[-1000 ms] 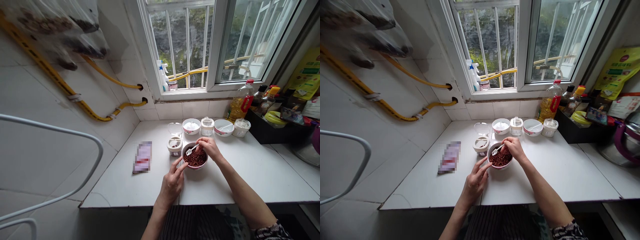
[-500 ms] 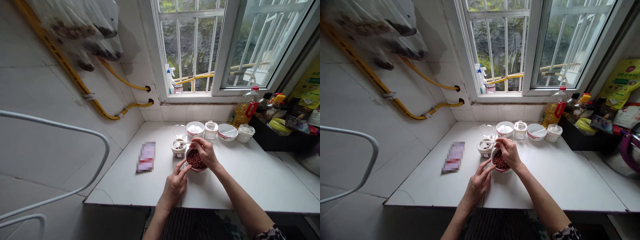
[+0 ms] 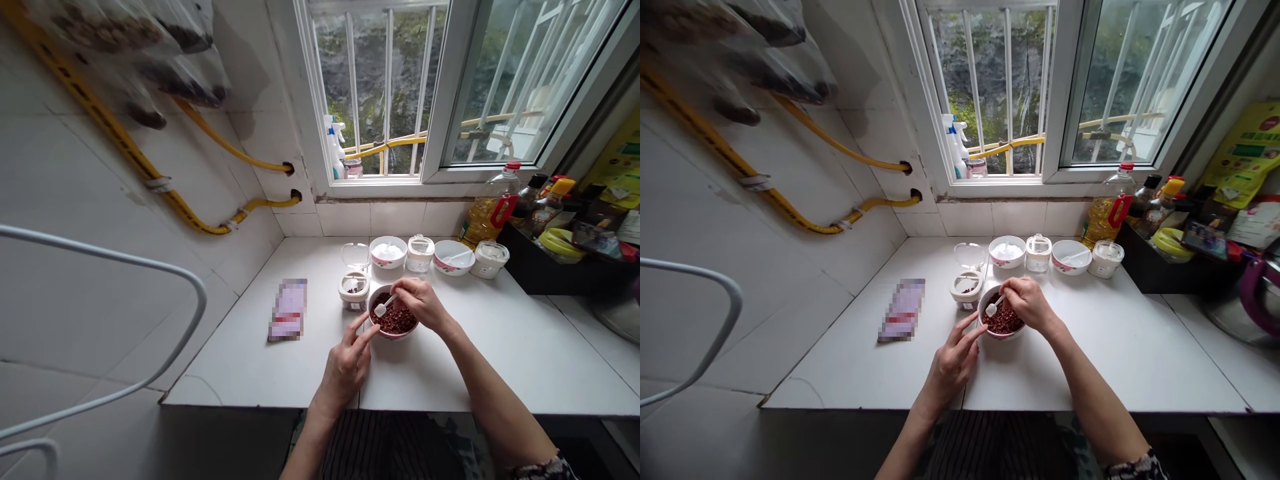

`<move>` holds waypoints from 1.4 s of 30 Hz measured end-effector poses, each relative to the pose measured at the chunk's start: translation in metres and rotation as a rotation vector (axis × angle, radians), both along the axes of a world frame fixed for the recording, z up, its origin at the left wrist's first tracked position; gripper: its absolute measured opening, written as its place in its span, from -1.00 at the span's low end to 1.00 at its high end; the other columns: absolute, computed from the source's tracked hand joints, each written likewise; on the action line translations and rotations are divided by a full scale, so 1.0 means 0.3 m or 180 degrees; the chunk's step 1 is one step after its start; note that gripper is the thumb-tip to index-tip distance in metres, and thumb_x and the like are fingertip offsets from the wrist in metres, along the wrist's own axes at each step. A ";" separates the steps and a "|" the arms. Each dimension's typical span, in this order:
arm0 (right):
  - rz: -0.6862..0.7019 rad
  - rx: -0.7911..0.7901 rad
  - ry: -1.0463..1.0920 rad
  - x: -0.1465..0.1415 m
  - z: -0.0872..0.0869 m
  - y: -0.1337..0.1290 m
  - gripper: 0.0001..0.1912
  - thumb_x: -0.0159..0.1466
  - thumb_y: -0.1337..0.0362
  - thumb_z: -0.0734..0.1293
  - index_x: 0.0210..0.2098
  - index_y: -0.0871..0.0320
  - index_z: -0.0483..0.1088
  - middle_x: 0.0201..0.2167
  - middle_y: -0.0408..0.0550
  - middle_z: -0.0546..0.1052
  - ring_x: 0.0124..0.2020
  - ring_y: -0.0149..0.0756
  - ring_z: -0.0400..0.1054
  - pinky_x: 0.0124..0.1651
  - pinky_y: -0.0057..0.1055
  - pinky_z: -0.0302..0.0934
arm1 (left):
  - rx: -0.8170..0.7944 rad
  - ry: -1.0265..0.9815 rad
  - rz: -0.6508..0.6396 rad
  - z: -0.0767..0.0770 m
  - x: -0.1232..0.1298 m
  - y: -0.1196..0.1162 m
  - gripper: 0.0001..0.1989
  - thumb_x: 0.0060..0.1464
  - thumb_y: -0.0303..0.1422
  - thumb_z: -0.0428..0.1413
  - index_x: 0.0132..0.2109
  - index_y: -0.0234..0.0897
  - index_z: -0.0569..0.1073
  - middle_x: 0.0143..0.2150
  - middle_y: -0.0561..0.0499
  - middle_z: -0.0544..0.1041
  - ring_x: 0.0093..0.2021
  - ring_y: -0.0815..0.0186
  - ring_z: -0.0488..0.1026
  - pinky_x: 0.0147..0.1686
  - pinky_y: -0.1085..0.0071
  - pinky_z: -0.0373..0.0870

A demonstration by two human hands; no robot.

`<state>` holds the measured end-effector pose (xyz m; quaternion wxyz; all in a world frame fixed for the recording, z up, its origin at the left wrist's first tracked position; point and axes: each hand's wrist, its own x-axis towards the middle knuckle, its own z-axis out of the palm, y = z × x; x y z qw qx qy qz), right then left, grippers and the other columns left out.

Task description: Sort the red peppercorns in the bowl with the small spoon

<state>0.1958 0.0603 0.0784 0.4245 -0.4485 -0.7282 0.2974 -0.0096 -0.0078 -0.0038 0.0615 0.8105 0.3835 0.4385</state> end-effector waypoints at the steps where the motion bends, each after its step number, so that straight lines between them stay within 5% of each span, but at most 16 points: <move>1: 0.0058 -0.0021 -0.0058 -0.005 -0.006 0.001 -0.79 0.24 0.33 0.21 -0.49 0.07 0.41 -0.66 -0.16 0.49 -0.55 -0.29 0.38 -0.27 -0.35 0.28 | -0.0017 0.0004 0.0010 0.000 -0.001 -0.001 -0.46 0.23 -0.62 -0.05 0.27 -0.07 0.29 0.26 -0.16 0.37 -0.07 0.32 0.58 -0.18 0.45 0.59; 10: 0.0048 -0.0804 0.0491 -0.012 -0.015 0.003 -0.81 0.21 0.34 0.22 -0.48 0.11 0.42 -0.70 -0.20 0.51 -0.60 -0.32 0.41 -0.42 -0.43 0.29 | -0.0123 0.0055 0.0005 0.000 -0.006 -0.005 -0.47 0.25 -0.60 -0.05 0.28 -0.06 0.28 0.28 -0.17 0.36 -0.07 0.31 0.58 -0.20 0.44 0.59; 22: -0.0306 -0.0482 0.0282 -0.004 -0.027 0.016 -0.81 0.21 0.32 0.22 -0.49 0.09 0.42 -0.66 -0.17 0.52 -0.58 -0.31 0.41 -0.38 -0.41 0.28 | -0.0119 -0.0004 -0.0033 -0.001 -0.004 -0.002 -0.48 0.25 -0.61 -0.05 0.26 -0.07 0.30 0.27 -0.16 0.35 -0.12 0.35 0.58 -0.22 0.46 0.58; 42: -0.0197 -0.1150 0.0896 -0.024 -0.045 0.022 -0.85 0.13 0.28 0.25 -0.51 0.10 0.42 -0.70 -0.16 0.52 -0.61 -0.28 0.41 -0.43 -0.41 0.31 | -0.0049 -0.0004 -0.0028 0.006 -0.003 -0.003 -0.50 0.24 -0.61 -0.05 0.25 -0.09 0.31 0.26 -0.19 0.36 -0.11 0.33 0.59 -0.26 0.48 0.57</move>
